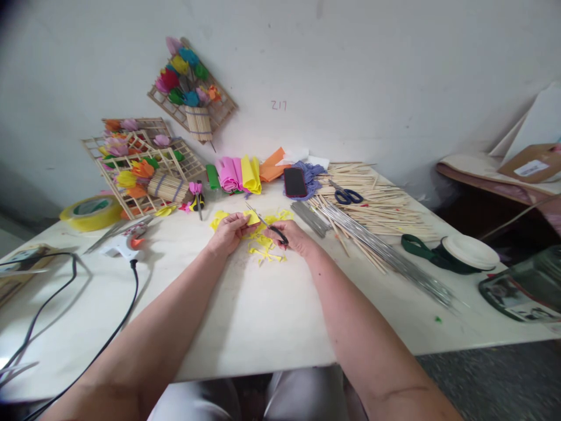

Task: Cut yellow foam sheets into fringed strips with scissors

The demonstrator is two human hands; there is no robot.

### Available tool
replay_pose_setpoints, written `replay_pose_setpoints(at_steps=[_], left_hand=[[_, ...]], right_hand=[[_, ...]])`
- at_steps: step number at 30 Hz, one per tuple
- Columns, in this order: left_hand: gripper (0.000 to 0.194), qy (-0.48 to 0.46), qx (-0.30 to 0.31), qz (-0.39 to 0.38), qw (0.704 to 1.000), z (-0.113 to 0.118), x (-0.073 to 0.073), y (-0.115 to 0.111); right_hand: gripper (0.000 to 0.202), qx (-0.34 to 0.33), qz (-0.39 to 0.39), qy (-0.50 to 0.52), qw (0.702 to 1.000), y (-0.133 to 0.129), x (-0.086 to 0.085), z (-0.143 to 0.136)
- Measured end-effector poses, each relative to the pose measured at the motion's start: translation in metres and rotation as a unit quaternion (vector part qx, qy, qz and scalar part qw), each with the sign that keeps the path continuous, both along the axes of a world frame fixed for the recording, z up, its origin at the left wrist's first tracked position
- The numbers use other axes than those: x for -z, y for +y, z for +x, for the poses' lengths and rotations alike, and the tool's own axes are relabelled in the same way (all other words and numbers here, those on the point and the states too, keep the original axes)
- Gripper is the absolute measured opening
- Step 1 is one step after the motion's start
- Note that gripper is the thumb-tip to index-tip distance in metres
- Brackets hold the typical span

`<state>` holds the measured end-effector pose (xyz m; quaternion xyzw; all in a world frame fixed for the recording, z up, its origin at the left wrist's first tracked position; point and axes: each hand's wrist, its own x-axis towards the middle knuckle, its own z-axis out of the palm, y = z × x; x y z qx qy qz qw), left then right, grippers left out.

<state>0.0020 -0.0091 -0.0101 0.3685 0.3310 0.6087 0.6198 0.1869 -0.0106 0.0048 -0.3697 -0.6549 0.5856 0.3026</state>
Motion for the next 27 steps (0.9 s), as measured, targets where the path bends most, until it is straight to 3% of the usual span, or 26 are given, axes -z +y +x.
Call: replay_pose_setpoints(at_steps=[27], left_hand=[[0.023, -0.003, -0.016, -0.003, 1.000, 0.0001, -0.0016, -0.0006]], right_hand=[[0.026, 0.004, 0.004, 0.016, 1.000, 0.0022, 0.0029, -0.0030]])
